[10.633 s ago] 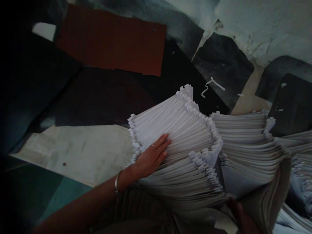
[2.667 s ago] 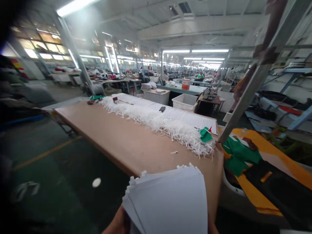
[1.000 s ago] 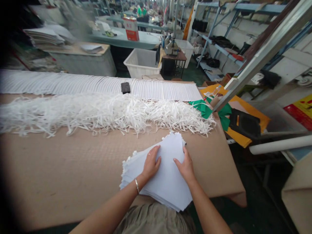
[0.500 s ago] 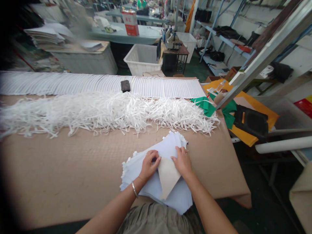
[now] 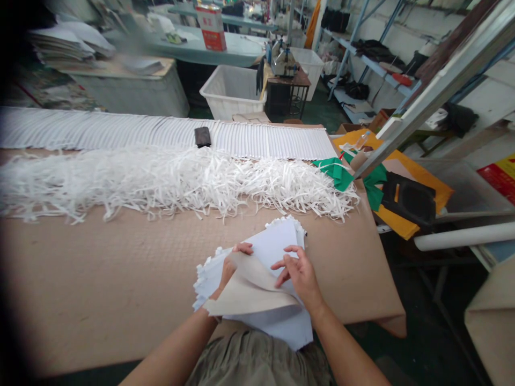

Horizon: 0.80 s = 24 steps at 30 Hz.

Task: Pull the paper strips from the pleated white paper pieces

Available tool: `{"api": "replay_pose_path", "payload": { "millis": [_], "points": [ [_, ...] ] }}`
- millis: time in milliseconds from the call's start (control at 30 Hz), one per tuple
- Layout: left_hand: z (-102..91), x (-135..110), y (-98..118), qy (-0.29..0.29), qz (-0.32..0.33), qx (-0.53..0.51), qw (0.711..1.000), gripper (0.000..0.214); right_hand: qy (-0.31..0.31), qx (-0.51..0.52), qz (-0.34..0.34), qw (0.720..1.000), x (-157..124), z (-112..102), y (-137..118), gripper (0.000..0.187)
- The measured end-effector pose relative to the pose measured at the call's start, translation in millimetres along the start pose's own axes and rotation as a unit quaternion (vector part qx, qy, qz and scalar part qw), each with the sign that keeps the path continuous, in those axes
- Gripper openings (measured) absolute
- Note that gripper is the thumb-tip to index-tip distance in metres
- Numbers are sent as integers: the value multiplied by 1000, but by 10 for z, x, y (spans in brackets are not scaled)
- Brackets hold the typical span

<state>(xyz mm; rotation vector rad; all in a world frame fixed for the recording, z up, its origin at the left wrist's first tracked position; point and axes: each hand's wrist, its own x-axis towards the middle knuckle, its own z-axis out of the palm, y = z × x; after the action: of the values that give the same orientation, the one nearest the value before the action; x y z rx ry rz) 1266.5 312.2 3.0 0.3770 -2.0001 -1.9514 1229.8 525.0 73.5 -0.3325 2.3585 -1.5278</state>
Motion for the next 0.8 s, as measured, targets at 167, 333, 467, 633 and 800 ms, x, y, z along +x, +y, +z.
{"api": "replay_pose_path", "payload": {
  "millis": [167, 333, 467, 633, 800],
  "points": [
    [-5, -7, 13, -33, 20, 34, 999, 34, 73, -300, -11, 951, 322, -112, 129, 32],
    [-48, -27, -15, -90, 64, 16, 994, 37, 53, -337, -58, 938, 231, -5, 108, 15],
    [-117, 26, -37, -98, 12, -19, 995, 56, 10, -103, -76, 992, -17, 19, -75, 27],
    [-180, 100, 43, -69, -12, -22, 997, 44, 14, -33, 20, 999, 192, -105, -40, 42],
    [-162, 58, 53, -96, 22, -21, 995, 32, 36, -322, -23, 946, 441, -58, 196, 29]
  ]
}}
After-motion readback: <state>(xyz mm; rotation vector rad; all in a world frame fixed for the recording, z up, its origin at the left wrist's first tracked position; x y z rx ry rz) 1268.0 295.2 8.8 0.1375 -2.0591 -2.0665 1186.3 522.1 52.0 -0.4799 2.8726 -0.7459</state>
